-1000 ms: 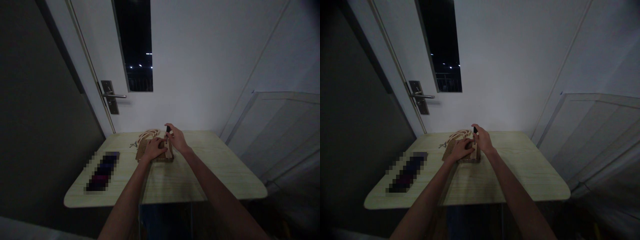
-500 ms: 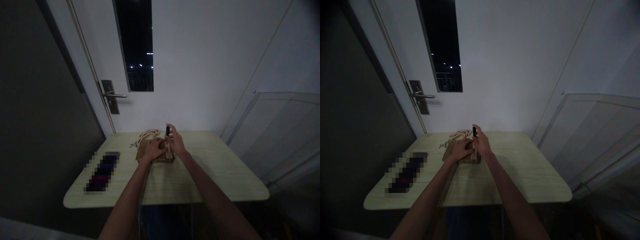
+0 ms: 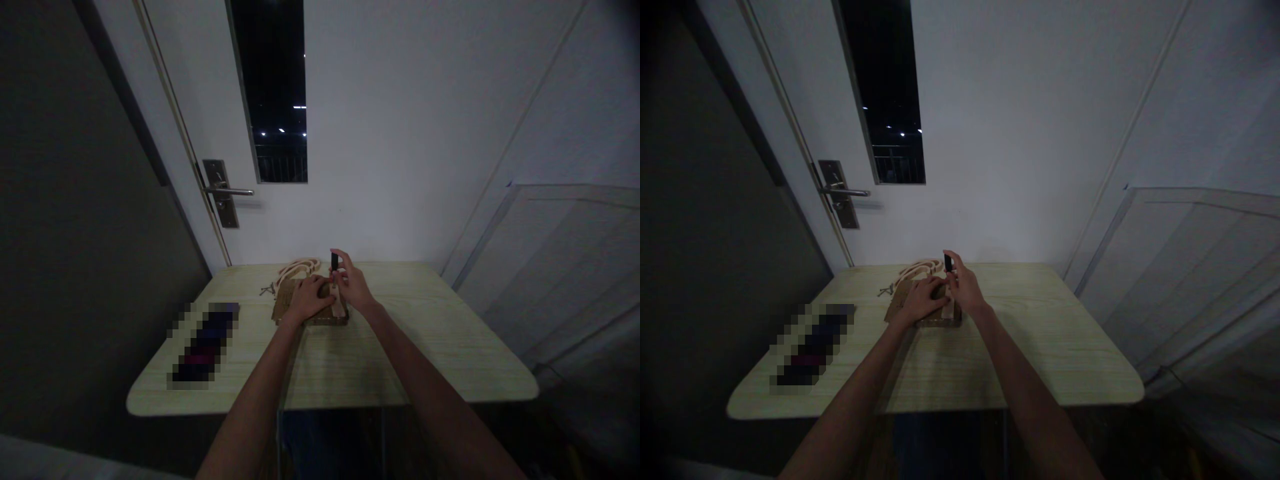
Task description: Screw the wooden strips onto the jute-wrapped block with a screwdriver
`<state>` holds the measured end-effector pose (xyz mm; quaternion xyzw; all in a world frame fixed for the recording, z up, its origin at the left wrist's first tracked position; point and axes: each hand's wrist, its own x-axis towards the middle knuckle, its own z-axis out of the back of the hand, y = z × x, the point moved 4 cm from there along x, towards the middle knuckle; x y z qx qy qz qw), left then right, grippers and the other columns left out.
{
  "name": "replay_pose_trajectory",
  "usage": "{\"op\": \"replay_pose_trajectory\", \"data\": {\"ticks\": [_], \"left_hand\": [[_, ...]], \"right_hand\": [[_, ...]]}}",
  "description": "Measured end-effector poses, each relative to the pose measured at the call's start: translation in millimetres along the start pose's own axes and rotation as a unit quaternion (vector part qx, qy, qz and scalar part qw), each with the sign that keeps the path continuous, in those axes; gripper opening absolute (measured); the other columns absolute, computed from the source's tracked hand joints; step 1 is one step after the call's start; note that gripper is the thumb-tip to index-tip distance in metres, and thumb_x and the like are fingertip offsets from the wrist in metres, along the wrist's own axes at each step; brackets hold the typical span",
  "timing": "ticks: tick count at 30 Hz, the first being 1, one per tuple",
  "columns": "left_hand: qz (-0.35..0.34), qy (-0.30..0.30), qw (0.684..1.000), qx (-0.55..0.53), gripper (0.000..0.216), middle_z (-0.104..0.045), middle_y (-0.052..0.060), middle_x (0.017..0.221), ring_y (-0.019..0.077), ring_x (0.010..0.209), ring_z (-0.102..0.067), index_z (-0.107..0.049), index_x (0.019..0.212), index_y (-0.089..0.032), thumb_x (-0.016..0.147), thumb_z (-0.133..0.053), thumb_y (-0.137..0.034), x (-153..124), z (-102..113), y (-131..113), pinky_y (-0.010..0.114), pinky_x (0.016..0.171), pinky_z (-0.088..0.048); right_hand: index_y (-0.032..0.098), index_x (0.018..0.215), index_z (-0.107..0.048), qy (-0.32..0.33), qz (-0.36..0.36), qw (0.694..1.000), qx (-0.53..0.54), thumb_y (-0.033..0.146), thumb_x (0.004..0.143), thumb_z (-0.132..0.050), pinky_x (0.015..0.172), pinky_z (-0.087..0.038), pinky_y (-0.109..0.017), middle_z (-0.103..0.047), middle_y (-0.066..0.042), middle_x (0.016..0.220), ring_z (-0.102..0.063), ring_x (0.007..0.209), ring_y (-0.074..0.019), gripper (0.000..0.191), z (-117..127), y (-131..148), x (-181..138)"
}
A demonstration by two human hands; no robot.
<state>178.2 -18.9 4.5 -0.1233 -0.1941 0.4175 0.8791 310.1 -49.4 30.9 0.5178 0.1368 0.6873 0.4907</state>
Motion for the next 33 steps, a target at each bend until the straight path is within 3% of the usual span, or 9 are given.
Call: {"op": "replay_pose_trajectory", "data": {"ticks": [8, 12, 17, 25, 29, 33], "left_hand": [[-0.007, -0.007, 1.000, -0.001, 0.046, -0.055, 0.008, 0.128, 0.0275, 0.121, -0.049, -0.057, 0.122, -0.022, 0.082, -0.058, -0.043, -0.3, -0.3, 0.8, 0.045, 0.107, -0.031], [-0.002, -0.004, 1.000, 0.005, 0.047, -0.055, 0.008, 0.129, 0.0272, 0.122, -0.049, -0.057, 0.122, -0.021, 0.081, -0.059, -0.043, 0.1, -0.1, 0.8, 0.044, 0.108, -0.031], [-0.009, -0.003, 1.000, -0.002, 0.047, -0.055, 0.006, 0.129, 0.0264, 0.123, -0.048, -0.055, 0.125, -0.027, 0.082, -0.058, -0.043, 0.6, -2.1, 2.1, 0.045, 0.109, -0.029], [-0.001, 0.001, 1.000, 0.007, 0.047, -0.053, 0.006, 0.132, 0.0257, 0.124, -0.047, -0.054, 0.126, -0.025, 0.083, -0.058, -0.043, -0.7, 0.2, 0.1, 0.044, 0.109, -0.030], [-0.004, 0.000, 1.000, 0.013, 0.045, -0.056, 0.005, 0.130, 0.0254, 0.123, -0.048, -0.055, 0.124, -0.024, 0.083, -0.058, -0.042, -0.3, 1.7, -1.4, 0.044, 0.109, -0.030], [-0.007, -0.004, 1.000, 0.008, 0.045, -0.057, 0.005, 0.128, 0.0259, 0.122, -0.049, -0.056, 0.123, -0.026, 0.082, -0.059, -0.042, 0.2, 0.4, 0.0, 0.043, 0.107, -0.032]], "right_hand": [[0.025, 0.131, -0.041, -0.023, -0.002, 0.999, -0.030, 0.023, 0.085, -0.052, 0.064, -0.054, -0.028, -0.059, -0.001, 0.087, -0.062, 0.068, -0.0146, 0.048, 0.1, -1.8, 2.7], [0.024, 0.134, -0.040, -0.011, 0.012, 0.998, -0.056, 0.022, 0.084, -0.051, 0.066, -0.054, -0.029, -0.061, -0.005, 0.097, -0.062, 0.074, -0.0155, 0.051, 0.2, 0.8, 3.4], [0.023, 0.138, -0.036, 0.019, 0.029, 0.999, -0.004, 0.021, 0.087, -0.045, 0.066, -0.055, -0.027, -0.058, -0.011, 0.113, -0.063, 0.084, -0.0160, 0.052, 4.4, 2.4, 0.7], [0.024, 0.134, -0.040, 0.010, 0.023, 1.000, -0.015, 0.023, 0.086, -0.050, 0.064, -0.055, -0.028, -0.058, -0.004, 0.092, -0.061, 0.072, -0.0150, 0.049, 5.4, -2.1, 5.1], [0.024, 0.129, -0.044, -0.003, 0.037, 0.998, -0.054, 0.021, 0.082, -0.054, 0.067, -0.055, -0.029, -0.059, -0.005, 0.096, -0.060, 0.074, -0.0148, 0.048, 5.4, 0.1, 8.3], [0.025, 0.132, -0.041, 0.025, 0.046, 0.998, -0.025, 0.021, 0.086, -0.048, 0.065, -0.055, -0.027, -0.060, -0.007, 0.105, -0.062, 0.075, -0.0137, 0.047, 7.0, 4.0, 7.3]]}}
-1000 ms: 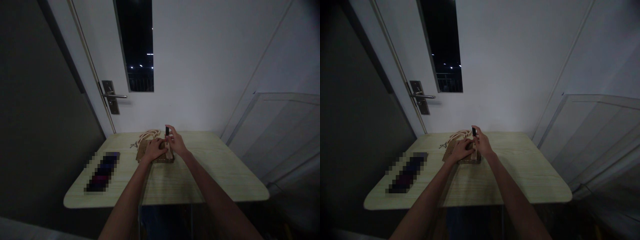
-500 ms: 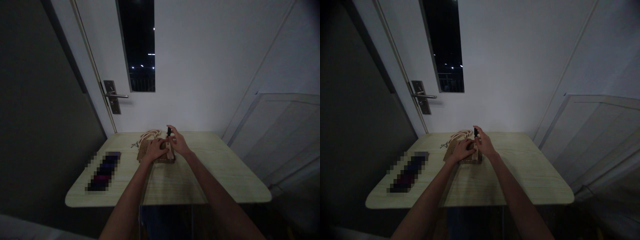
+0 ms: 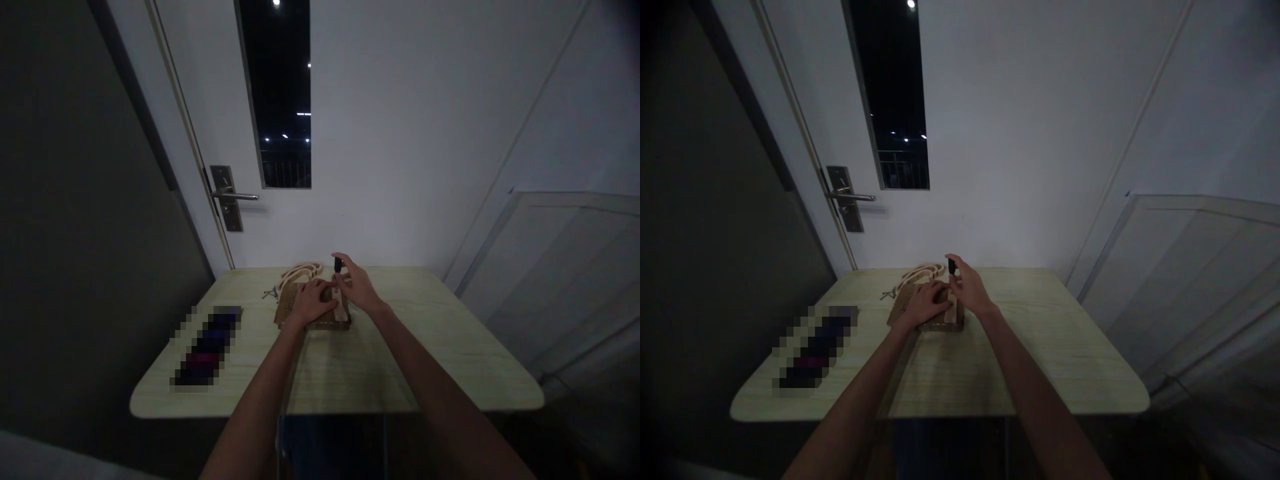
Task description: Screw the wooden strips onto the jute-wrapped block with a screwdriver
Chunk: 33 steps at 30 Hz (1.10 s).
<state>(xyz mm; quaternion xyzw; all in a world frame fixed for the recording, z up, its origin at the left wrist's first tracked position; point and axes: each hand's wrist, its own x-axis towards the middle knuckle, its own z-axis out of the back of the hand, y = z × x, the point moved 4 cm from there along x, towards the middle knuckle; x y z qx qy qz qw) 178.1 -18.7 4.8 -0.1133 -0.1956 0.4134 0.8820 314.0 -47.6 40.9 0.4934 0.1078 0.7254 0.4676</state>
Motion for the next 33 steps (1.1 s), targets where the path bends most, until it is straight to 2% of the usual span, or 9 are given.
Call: {"op": "replay_pose_trajectory", "data": {"ticks": [5, 12, 18, 24, 29, 33], "left_hand": [[-0.003, -0.009, 1.000, -0.004, 0.045, -0.055, 0.005, 0.130, 0.0261, 0.123, -0.048, -0.055, 0.125, -0.027, 0.083, -0.059, -0.041, -1.1, -1.2, 1.3, 0.044, 0.107, -0.031], [0.002, 0.002, 1.000, 0.003, 0.046, -0.055, 0.005, 0.130, 0.0261, 0.123, -0.048, -0.055, 0.124, -0.024, 0.083, -0.059, -0.043, -0.4, -1.5, 1.8, 0.043, 0.108, -0.031], [0.006, 0.003, 1.000, 0.010, 0.045, -0.055, 0.006, 0.130, 0.0262, 0.123, -0.048, -0.055, 0.123, -0.024, 0.083, -0.059, -0.043, 0.4, -2.0, 2.4, 0.044, 0.108, -0.031], [0.002, -0.001, 1.000, -0.006, 0.045, -0.055, 0.005, 0.129, 0.0268, 0.123, -0.048, -0.055, 0.124, -0.027, 0.083, -0.058, -0.043, -0.3, -2.4, 3.2, 0.046, 0.107, -0.032], [0.003, -0.002, 1.000, -0.009, 0.045, -0.054, 0.004, 0.130, 0.0259, 0.123, -0.047, -0.055, 0.125, -0.029, 0.082, -0.059, -0.043, -1.2, -0.7, 2.4, 0.046, 0.108, -0.030], [-0.001, -0.005, 1.000, -0.010, 0.046, -0.055, 0.005, 0.130, 0.0258, 0.122, -0.048, -0.055, 0.125, -0.027, 0.082, -0.060, -0.041, -1.0, 0.2, 1.0, 0.045, 0.108, -0.031]], "right_hand": [[0.024, 0.131, -0.042, -0.001, -0.006, 1.000, -0.008, 0.021, 0.088, -0.045, 0.063, -0.056, -0.027, -0.061, -0.008, 0.103, -0.063, 0.073, -0.0147, 0.044, 3.1, -0.1, -0.4], [0.024, 0.128, -0.043, -0.004, 0.012, 0.999, -0.053, 0.017, 0.083, -0.051, 0.066, -0.054, -0.028, -0.060, -0.005, 0.094, -0.060, 0.071, -0.0149, 0.046, -1.4, 1.3, 5.2], [0.022, 0.125, -0.048, 0.009, 0.028, 0.996, -0.085, 0.011, 0.079, -0.051, 0.076, -0.052, -0.032, -0.062, -0.007, 0.103, -0.061, 0.077, -0.0157, 0.048, -1.4, 10.0, 9.7], [0.020, 0.128, -0.045, 0.024, 0.027, 0.997, -0.062, 0.009, 0.081, -0.044, 0.070, -0.053, -0.031, -0.063, -0.008, 0.100, -0.061, 0.072, -0.0151, 0.049, 4.5, 9.5, 8.8], [0.021, 0.127, -0.048, 0.004, 0.030, 0.996, -0.083, 0.015, 0.083, -0.050, 0.068, -0.053, -0.030, -0.064, -0.006, 0.094, -0.061, 0.071, -0.0159, 0.044, 8.0, 4.1, 9.7], [0.020, 0.123, -0.051, 0.007, 0.038, 0.996, -0.083, 0.014, 0.082, -0.051, 0.072, -0.054, -0.032, -0.065, -0.008, 0.101, -0.062, 0.077, -0.0169, 0.042, 6.3, 4.9, 11.7]]}}
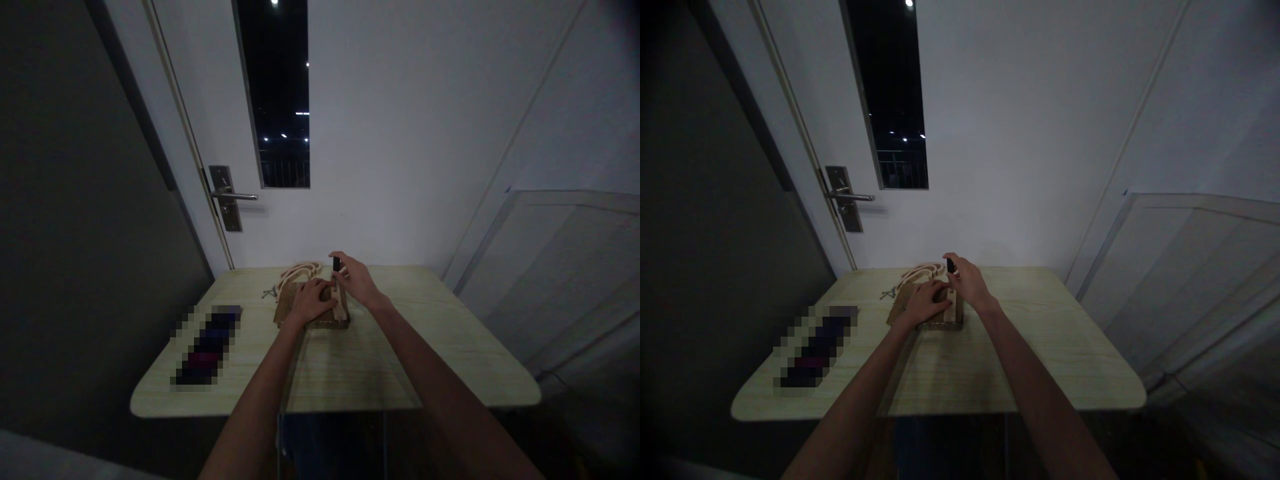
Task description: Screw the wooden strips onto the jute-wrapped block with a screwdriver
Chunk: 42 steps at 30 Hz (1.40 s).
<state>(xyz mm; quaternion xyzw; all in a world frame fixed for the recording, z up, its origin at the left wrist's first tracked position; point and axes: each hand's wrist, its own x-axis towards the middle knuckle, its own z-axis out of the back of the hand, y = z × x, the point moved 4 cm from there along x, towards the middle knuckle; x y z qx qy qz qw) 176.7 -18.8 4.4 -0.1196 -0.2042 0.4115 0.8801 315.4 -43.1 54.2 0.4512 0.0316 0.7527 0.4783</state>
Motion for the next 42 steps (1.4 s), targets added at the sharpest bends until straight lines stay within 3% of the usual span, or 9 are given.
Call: {"op": "replay_pose_trajectory", "data": {"ticks": [6, 17, 27, 35, 42], "left_hand": [[-0.006, -0.003, 1.000, 0.004, 0.046, -0.056, 0.006, 0.129, 0.0252, 0.122, -0.048, -0.056, 0.124, -0.025, 0.082, -0.060, -0.041, 1.4, -1.6, 0.8, 0.044, 0.109, -0.030], [-0.009, 0.004, 1.000, 0.012, 0.047, -0.056, 0.004, 0.128, 0.0258, 0.121, -0.049, -0.054, 0.126, -0.026, 0.083, -0.059, -0.043, 0.4, -1.0, 0.4, 0.044, 0.107, -0.032], [-0.005, 0.003, 1.000, 0.009, 0.046, -0.055, 0.005, 0.130, 0.0253, 0.123, -0.048, -0.055, 0.125, -0.025, 0.083, -0.059, -0.043, 0.8, -1.3, 0.7, 0.043, 0.108, -0.030], [0.001, 0.005, 1.000, 0.010, 0.046, -0.055, 0.005, 0.130, 0.0259, 0.122, -0.048, -0.055, 0.126, -0.027, 0.083, -0.058, -0.044, 0.6, -1.3, 0.7, 0.044, 0.109, -0.030], [-0.005, 0.002, 1.000, 0.005, 0.046, -0.056, 0.005, 0.129, 0.0251, 0.122, -0.048, -0.056, 0.125, -0.027, 0.083, -0.058, -0.044, 0.7, -1.6, 0.8, 0.044, 0.109, -0.030]], "right_hand": [[0.019, 0.127, -0.050, 0.005, 0.009, 1.000, 0.018, 0.011, 0.081, -0.044, 0.078, -0.054, -0.033, -0.061, -0.011, 0.121, -0.062, 0.082, -0.0159, 0.047, -2.4, 5.1, -1.7], [0.021, 0.122, -0.055, 0.017, 0.029, 0.998, -0.049, 0.014, 0.083, -0.052, 0.077, -0.052, -0.034, -0.061, -0.008, 0.101, -0.058, 0.078, -0.0169, 0.040, 2.8, 1.8, 2.5], [0.023, 0.129, -0.050, 0.017, 0.032, 0.999, 0.007, 0.007, 0.081, -0.043, 0.080, -0.054, -0.034, -0.060, -0.009, 0.119, -0.060, 0.090, -0.0172, 0.051, -0.9, 7.0, 2.5], [0.021, 0.112, -0.059, -0.010, -0.006, 0.999, -0.036, 0.014, 0.082, -0.053, 0.073, -0.054, -0.033, -0.062, -0.007, 0.100, -0.058, 0.073, -0.0147, 0.031, -0.7, -0.1, 5.5], [0.022, 0.121, -0.055, -0.008, 0.005, 1.000, 0.009, 0.008, 0.079, -0.043, 0.073, -0.055, -0.032, -0.062, -0.009, 0.116, -0.060, 0.079, -0.0144, 0.045, -0.6, 2.0, 2.2]]}}
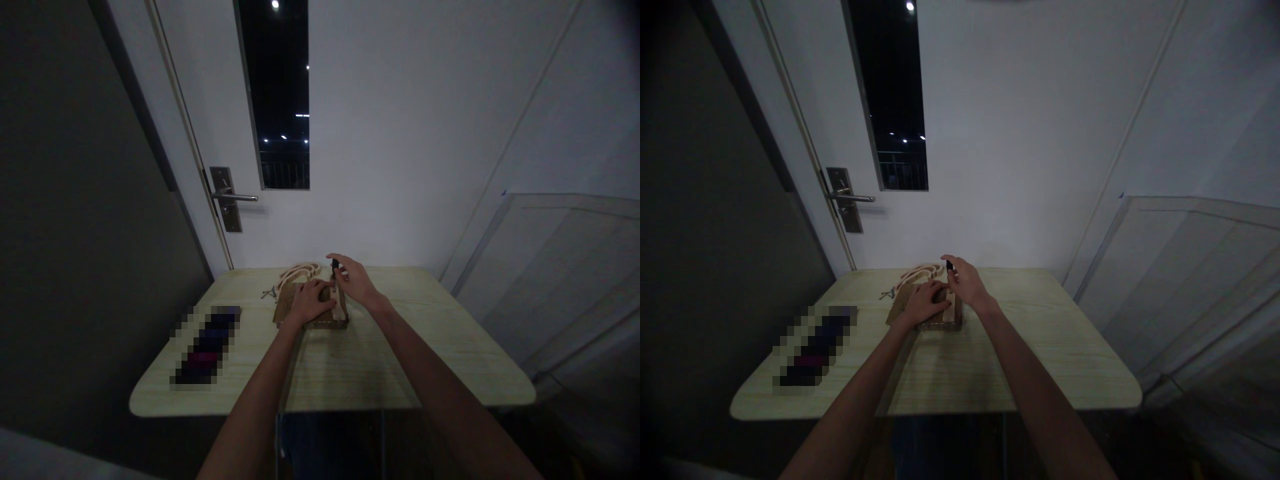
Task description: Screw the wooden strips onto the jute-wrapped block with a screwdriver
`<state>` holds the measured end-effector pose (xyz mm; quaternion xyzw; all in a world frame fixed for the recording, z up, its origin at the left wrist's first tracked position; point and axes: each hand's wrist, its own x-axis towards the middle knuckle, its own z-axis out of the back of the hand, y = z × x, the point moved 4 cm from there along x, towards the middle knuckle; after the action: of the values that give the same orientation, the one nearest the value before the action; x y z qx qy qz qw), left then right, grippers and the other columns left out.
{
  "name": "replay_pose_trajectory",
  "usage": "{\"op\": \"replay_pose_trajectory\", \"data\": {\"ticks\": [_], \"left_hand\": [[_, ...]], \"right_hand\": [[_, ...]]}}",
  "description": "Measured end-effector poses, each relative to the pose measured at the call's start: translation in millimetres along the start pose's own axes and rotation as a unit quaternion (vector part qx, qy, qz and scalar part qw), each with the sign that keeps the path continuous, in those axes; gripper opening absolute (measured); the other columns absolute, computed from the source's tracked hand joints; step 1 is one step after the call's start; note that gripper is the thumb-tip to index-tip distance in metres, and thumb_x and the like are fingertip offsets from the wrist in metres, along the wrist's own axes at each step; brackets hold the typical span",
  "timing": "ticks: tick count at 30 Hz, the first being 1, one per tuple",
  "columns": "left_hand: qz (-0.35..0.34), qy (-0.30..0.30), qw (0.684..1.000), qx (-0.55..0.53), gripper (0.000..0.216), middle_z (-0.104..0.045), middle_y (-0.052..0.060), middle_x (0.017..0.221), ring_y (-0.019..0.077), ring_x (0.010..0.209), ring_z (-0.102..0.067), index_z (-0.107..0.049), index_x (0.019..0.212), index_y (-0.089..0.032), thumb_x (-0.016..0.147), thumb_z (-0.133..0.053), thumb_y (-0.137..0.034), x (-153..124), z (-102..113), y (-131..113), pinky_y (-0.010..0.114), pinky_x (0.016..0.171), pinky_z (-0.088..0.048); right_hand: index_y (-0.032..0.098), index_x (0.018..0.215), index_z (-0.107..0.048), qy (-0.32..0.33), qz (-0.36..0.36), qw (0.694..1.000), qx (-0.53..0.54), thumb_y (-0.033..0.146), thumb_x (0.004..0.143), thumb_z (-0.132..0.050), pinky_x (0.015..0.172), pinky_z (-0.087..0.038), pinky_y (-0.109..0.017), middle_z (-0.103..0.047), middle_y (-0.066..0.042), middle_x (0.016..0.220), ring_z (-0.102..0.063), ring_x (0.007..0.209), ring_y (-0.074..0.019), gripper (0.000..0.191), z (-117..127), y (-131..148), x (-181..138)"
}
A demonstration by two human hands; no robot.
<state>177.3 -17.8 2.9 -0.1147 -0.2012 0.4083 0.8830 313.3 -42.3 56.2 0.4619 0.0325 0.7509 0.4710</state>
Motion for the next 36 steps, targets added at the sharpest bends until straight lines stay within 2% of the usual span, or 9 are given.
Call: {"op": "replay_pose_trajectory", "data": {"ticks": [4, 7, 10, 12, 16, 21, 31, 36], "left_hand": [[0.004, 0.002, 1.000, -0.004, 0.045, -0.055, 0.005, 0.130, 0.0254, 0.123, -0.047, -0.056, 0.125, -0.026, 0.083, -0.058, -0.043, -1.1, 1.7, -1.1, 0.045, 0.109, -0.029], [0.009, 0.005, 1.000, 0.000, 0.045, -0.055, 0.005, 0.129, 0.0253, 0.123, -0.047, -0.056, 0.124, -0.027, 0.083, -0.059, -0.042, -0.9, 2.2, -1.7, 0.044, 0.108, -0.030], [0.010, 0.007, 1.000, 0.005, 0.044, -0.055, 0.005, 0.130, 0.0250, 0.123, -0.047, -0.056, 0.124, -0.027, 0.083, -0.059, -0.043, -0.4, 1.9, -2.0, 0.044, 0.108, -0.030], [0.009, 0.006, 1.000, 0.008, 0.045, -0.056, 0.005, 0.130, 0.0255, 0.122, -0.048, -0.056, 0.124, -0.026, 0.083, -0.058, -0.044, 0.0, 0.9, -1.5, 0.045, 0.108, -0.030], [0.006, -0.002, 1.000, 0.010, 0.046, -0.056, 0.006, 0.129, 0.0265, 0.121, -0.049, -0.056, 0.124, -0.026, 0.083, -0.058, -0.045, 1.0, -1.4, 0.8, 0.046, 0.108, -0.030], [0.002, -0.003, 1.000, 0.003, 0.046, -0.055, 0.005, 0.130, 0.0258, 0.122, -0.048, -0.055, 0.125, -0.026, 0.082, -0.058, -0.044, 1.2, -2.2, 1.4, 0.044, 0.108, -0.031], [0.001, -0.001, 1.000, 0.002, 0.047, -0.054, 0.005, 0.131, 0.0266, 0.124, -0.047, -0.055, 0.126, -0.026, 0.082, -0.059, -0.042, -0.5, 1.1, -1.5, 0.045, 0.109, -0.030], [-0.001, 0.000, 1.000, 0.000, 0.046, -0.055, 0.005, 0.130, 0.0263, 0.124, -0.047, -0.055, 0.126, -0.026, 0.083, -0.058, -0.043, -0.3, 0.0, -0.5, 0.046, 0.109, -0.030]], "right_hand": [[0.023, 0.123, -0.053, 0.015, 0.011, 1.000, -0.023, 0.007, 0.079, -0.047, 0.075, -0.053, -0.031, -0.063, -0.007, 0.107, -0.059, 0.080, -0.0155, 0.047, 0.9, 2.4, 3.2], [0.023, 0.112, -0.059, 0.017, 0.000, 0.998, -0.061, 0.008, 0.079, -0.053, 0.076, -0.051, -0.031, -0.062, -0.006, 0.098, -0.058, 0.082, -0.0165, 0.036, 1.0, 3.0, 7.3], [0.022, 0.105, -0.063, 0.021, -0.018, 0.996, -0.090, 0.013, 0.081, -0.057, 0.075, -0.049, -0.031, -0.060, -0.005, 0.092, -0.057, 0.073, -0.0150, 0.026, -0.5, 3.5, 9.4], [0.022, 0.109, -0.062, 0.014, -0.018, 0.997, -0.079, 0.015, 0.082, -0.056, 0.074, -0.050, -0.031, -0.061, -0.006, 0.095, -0.057, 0.072, -0.0143, 0.028, -1.6, 4.3, 8.8], [0.021, 0.117, -0.058, -0.002, -0.010, 1.000, -0.017, 0.009, 0.080, -0.048, 0.075, -0.054, -0.032, -0.062, -0.009, 0.111, -0.061, 0.084, -0.0163, 0.040, -3.6, 4.0, 5.7], [0.020, 0.120, -0.058, 0.010, -0.025, 1.000, 0.014, 0.005, 0.077, -0.043, 0.077, -0.056, -0.032, -0.066, -0.008, 0.108, -0.063, 0.085, -0.0158, 0.047, -5.6, 0.1, 4.1], [0.021, 0.122, -0.055, 0.006, -0.018, 1.000, -0.005, 0.004, 0.078, -0.044, 0.077, -0.055, -0.031, -0.066, -0.006, 0.106, -0.063, 0.083, -0.0157, 0.048, -3.7, 1.5, 1.4], [0.023, 0.115, -0.059, 0.000, -0.016, 0.999, -0.028, 0.009, 0.081, -0.051, 0.075, -0.054, -0.031, -0.067, -0.005, 0.107, -0.063, 0.081, -0.0157, 0.038, -0.4, -2.8, 1.7]]}}
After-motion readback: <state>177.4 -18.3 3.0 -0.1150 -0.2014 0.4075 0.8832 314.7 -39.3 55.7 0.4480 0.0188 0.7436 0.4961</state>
